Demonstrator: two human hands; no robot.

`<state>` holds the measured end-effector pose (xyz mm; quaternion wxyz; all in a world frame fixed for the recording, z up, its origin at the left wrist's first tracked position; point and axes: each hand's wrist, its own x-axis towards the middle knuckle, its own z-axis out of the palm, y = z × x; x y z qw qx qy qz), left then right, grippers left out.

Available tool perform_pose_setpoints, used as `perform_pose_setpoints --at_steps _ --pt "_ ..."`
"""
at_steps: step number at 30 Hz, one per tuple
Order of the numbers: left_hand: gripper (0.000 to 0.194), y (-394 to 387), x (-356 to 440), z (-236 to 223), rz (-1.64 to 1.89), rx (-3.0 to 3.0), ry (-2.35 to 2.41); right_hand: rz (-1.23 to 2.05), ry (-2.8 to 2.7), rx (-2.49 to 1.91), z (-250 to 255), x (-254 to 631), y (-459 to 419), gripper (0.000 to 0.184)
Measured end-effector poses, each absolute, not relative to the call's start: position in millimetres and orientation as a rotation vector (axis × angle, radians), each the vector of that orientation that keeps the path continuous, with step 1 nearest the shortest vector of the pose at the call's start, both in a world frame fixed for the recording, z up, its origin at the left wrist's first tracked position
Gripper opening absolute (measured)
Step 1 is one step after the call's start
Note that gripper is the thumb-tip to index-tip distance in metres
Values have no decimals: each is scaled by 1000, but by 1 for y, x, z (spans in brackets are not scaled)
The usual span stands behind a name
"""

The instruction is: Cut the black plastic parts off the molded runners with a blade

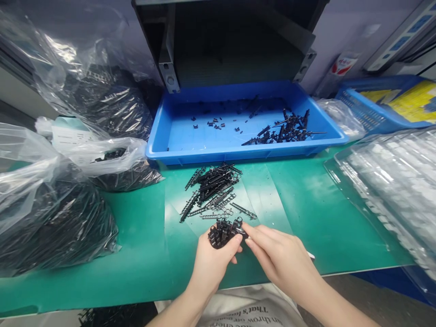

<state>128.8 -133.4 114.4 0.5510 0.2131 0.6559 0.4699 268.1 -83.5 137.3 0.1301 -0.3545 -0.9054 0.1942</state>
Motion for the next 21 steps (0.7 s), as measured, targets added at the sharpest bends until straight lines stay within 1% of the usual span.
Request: perform_pose_setpoints --at_steps 7,9,12,15,18,21 --pt "15 -130 132 113 1122 466 1552 447 -2543 -1100 131 263 -91 40" --pt "16 -131 131 111 1127 440 1522 461 -2538 -1116 128 262 -93 39" --pt "16 -131 130 104 1158 421 1446 615 -2507 -1148 119 266 -91 36" --pt "22 -133 132 94 1177 436 1385 797 -2384 -1238 103 280 -85 35" --pt "29 -136 141 87 1078 457 1311 1024 -2312 -1214 77 299 -75 33" --pt "34 -134 147 81 1043 462 1270 1091 -2251 -1132 42 306 -61 20"
